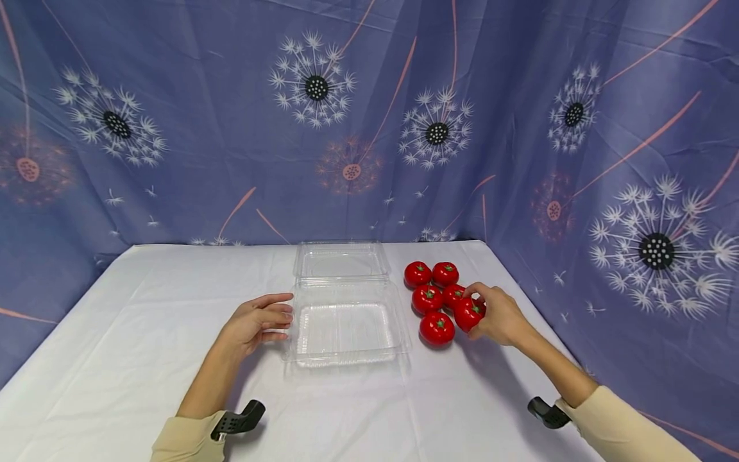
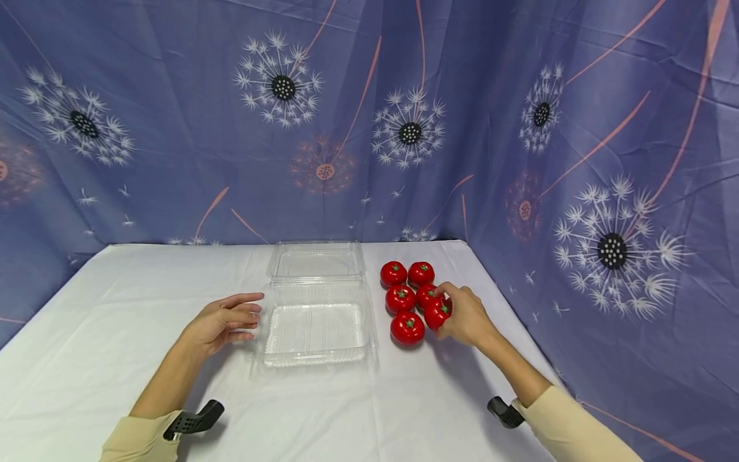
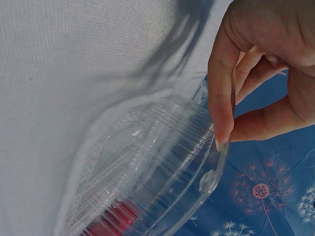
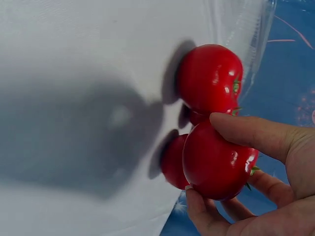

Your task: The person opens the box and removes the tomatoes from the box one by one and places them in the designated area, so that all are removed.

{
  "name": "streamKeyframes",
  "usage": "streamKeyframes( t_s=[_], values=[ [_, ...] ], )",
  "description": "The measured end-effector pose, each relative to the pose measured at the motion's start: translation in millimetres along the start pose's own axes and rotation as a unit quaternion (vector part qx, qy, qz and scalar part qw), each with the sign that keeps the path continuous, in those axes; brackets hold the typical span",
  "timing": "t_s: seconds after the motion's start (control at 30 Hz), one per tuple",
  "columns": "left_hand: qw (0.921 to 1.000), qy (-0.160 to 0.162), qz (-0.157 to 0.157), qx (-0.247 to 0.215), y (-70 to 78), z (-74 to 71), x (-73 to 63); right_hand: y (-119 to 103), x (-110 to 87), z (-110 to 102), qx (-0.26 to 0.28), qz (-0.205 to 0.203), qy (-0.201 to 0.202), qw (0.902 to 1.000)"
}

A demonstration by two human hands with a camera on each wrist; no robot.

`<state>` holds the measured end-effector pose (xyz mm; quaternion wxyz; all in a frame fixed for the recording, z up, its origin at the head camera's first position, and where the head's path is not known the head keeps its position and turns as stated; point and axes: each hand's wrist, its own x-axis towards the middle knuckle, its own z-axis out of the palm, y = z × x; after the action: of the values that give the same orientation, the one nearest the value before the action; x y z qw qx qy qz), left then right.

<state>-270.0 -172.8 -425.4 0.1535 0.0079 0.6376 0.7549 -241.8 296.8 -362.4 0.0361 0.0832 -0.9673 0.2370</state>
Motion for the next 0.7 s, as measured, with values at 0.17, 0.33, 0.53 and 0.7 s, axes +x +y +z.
streamKeyframes(
  t_s=[0.17,0.33,0.53,0.7],
  values=[
    [1.0000,0.003,0.001,0.002,0.2,0.2,0.2,8,-2.0,8,0.001,0.003,0.007,1.0000],
    [1.0000,0.003,0.001,0.000,1.0,0.6,0.8,14,-3.0,16,0.000,0.007,0.008,0.9999],
    [1.0000,0.006,-0.001,0.002,1.1,0.7,0.3,16,-4.5,22,-0.002,0.009,0.011,0.9999],
    [1.0000,0.007,0.000,0.002,1.2,0.8,-0.5,17,-4.3,25,-0.004,0.011,0.013,0.9998]
  ],
)
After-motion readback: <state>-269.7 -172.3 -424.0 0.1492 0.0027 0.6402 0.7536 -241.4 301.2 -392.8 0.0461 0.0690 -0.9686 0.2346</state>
